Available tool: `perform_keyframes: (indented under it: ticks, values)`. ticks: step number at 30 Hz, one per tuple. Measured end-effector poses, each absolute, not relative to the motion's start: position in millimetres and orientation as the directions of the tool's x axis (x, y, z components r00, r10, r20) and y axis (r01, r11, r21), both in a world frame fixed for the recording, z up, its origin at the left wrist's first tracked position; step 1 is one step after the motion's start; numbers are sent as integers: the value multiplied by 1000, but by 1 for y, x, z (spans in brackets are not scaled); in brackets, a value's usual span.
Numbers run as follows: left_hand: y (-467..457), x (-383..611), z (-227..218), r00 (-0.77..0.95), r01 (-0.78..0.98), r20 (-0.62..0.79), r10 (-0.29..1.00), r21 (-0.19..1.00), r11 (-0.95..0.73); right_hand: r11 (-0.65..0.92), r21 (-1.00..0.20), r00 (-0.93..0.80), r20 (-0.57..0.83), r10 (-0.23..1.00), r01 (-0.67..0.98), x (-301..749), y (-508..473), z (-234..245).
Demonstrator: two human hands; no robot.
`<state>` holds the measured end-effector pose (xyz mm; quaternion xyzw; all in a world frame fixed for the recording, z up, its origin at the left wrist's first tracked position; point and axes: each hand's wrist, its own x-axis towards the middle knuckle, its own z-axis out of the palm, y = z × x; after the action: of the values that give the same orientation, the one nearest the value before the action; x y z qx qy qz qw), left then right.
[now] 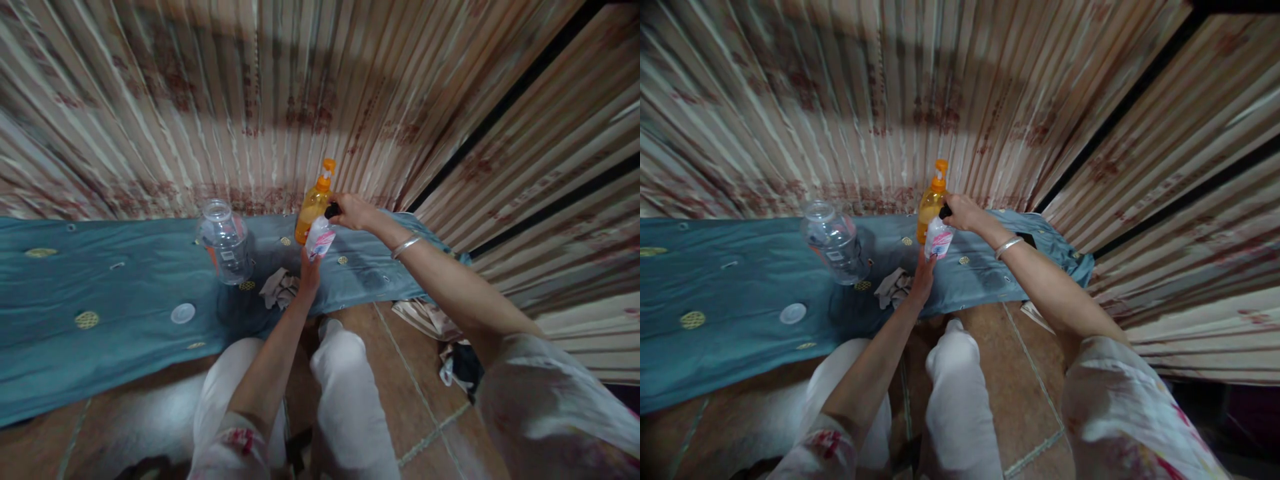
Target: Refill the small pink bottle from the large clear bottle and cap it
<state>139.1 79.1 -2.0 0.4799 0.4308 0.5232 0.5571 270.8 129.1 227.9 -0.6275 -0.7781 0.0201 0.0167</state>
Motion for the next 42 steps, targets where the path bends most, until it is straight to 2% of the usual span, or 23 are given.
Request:
perform_keyframes:
  ticks: [6,17,21,26,30,33,36,39,42]
  values:
    - [61,115,2,25,-119,-53,998,991,56,174,-111,-168,64,984,978,270,124,221]
    - [32,55,9,-82,-128,-2,997,992,-8,191,-250,-130,241,962,949,261,92,220]
    - [28,35,15,-94,-142,4,996,990,-17,235,-317,-136,305,943,919,243,58,201]
    - [27,11,22,-150,-143,-14,989,990,-8,222,-414,-147,205,968,883,200,20,144]
    - [23,-17,29,-254,-123,29,967,990,-62,173,-446,-154,80,985,878,164,10,106]
    - [17,-41,35,-374,-24,113,921,991,-131,127,-433,-144,-7,990,892,145,8,92]
    - [16,-59,39,-456,153,229,860,972,-178,101,-409,-137,-62,989,907,134,7,85]
    - [30,-65,41,-457,223,267,848,958,-181,99,-397,-140,-76,987,912,129,5,77]
    - [54,-64,41,-419,211,249,873,962,-173,107,-412,-147,-66,987,905,127,4,68]
